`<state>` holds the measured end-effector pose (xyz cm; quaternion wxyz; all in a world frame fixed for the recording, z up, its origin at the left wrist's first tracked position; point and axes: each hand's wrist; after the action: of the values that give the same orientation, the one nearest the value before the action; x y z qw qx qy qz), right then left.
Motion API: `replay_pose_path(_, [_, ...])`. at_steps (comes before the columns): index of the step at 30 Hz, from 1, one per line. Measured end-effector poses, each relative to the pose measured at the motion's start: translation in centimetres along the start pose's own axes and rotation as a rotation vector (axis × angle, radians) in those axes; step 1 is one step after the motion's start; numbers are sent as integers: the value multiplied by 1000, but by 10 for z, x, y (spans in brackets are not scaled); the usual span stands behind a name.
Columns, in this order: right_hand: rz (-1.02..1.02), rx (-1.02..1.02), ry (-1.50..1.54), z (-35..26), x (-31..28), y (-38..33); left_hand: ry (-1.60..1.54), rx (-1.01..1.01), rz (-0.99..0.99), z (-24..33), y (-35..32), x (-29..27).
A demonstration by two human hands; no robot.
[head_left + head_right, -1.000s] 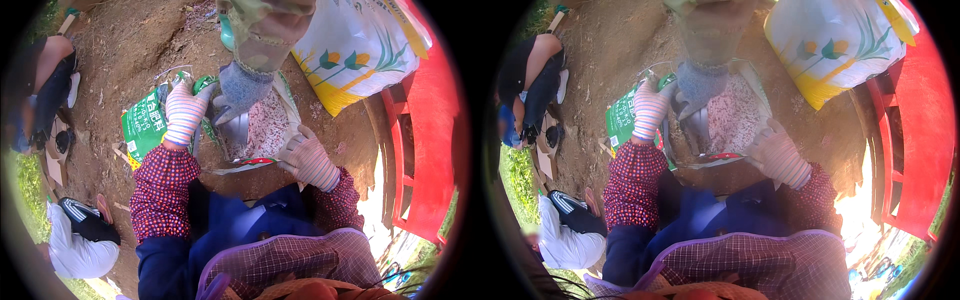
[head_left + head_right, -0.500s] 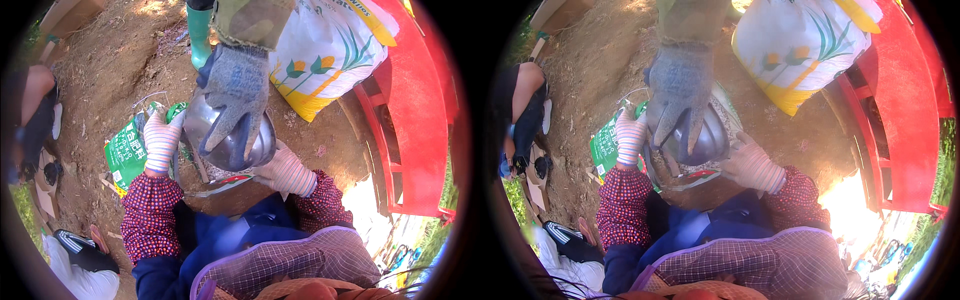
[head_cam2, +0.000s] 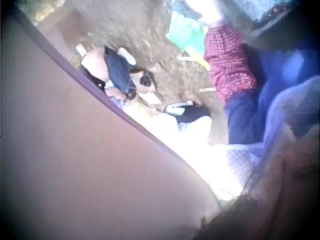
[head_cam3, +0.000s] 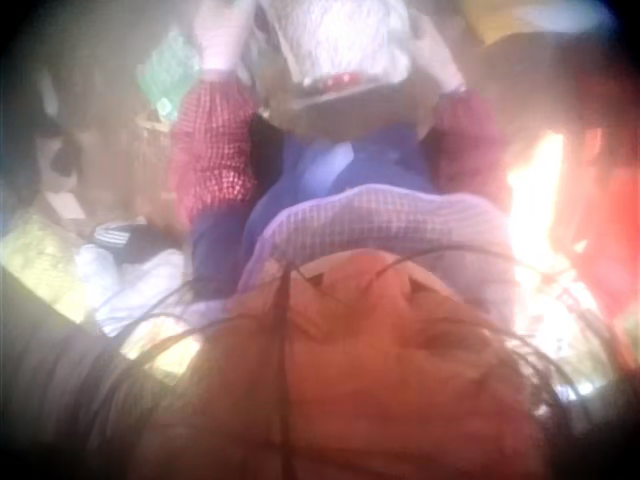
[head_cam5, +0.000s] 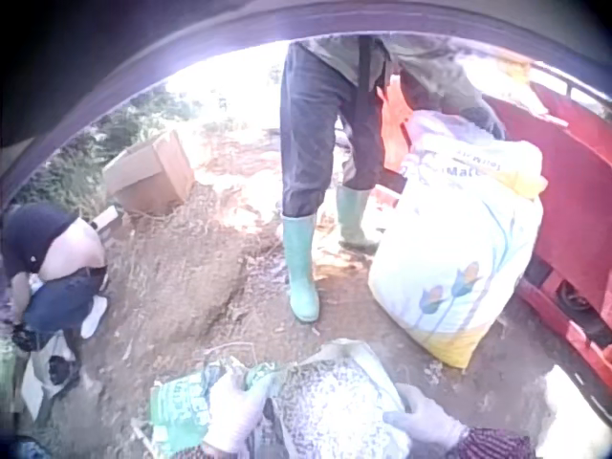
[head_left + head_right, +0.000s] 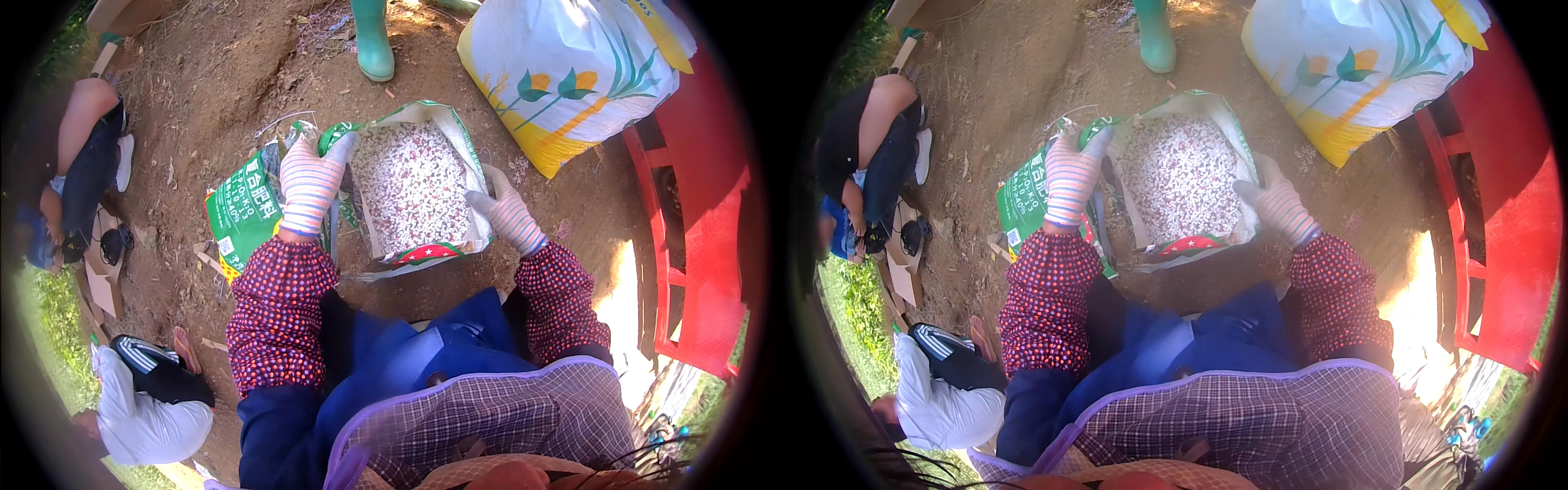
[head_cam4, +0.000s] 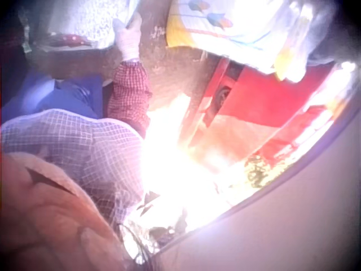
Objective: The person holds open green plastic bags while another person scoops white and pink fertilizer pellets into them from larger white sacks.
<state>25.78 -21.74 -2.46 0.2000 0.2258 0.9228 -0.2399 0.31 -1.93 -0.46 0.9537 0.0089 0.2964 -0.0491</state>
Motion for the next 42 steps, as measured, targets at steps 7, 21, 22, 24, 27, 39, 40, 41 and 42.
replay_pose_path(7, [83, 202, 380, 15, 4, 2, -170, 92, -13, -4, -21, 17])
replay_pose_path(21, [151, 158, 260, 3, 0, -15, -472, -66, -34, 6, -39, -11])
replay_pose_path(22, [153, 140, 271, -6, 2, -16, -393, -38, -19, 8, -37, -14])
replay_pose_path(24, [147, 151, 262, -7, 6, -7, -487, -75, -20, 0, -33, -9])
replay_pose_path(27, [109, 166, 250, -6, 7, -1, -521, -116, -4, 1, -30, -6])
replay_pose_path(39, [86, 49, 109, -1, 8, 2, -823, -218, 34, -7, -29, 9])
replay_pose_path(40, [92, 61, 105, 0, 0, 2, -826, -270, -14, -3, -25, 13])
replay_pose_path(41, [99, 86, 171, -6, -2, -1, -808, -287, 4, 1, -25, 8])
replay_pose_path(42, [93, 92, 238, -13, -3, 0, -714, -237, 23, 5, -22, 6])
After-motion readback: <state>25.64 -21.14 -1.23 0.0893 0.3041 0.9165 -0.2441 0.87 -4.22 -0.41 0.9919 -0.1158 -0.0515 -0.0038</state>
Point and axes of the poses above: each hand's wrist, its own y-axis towards the middle knuckle, its own x-axis out of the palm, z = x × y, and after that the axes turned 10 degrees about z, right-handed
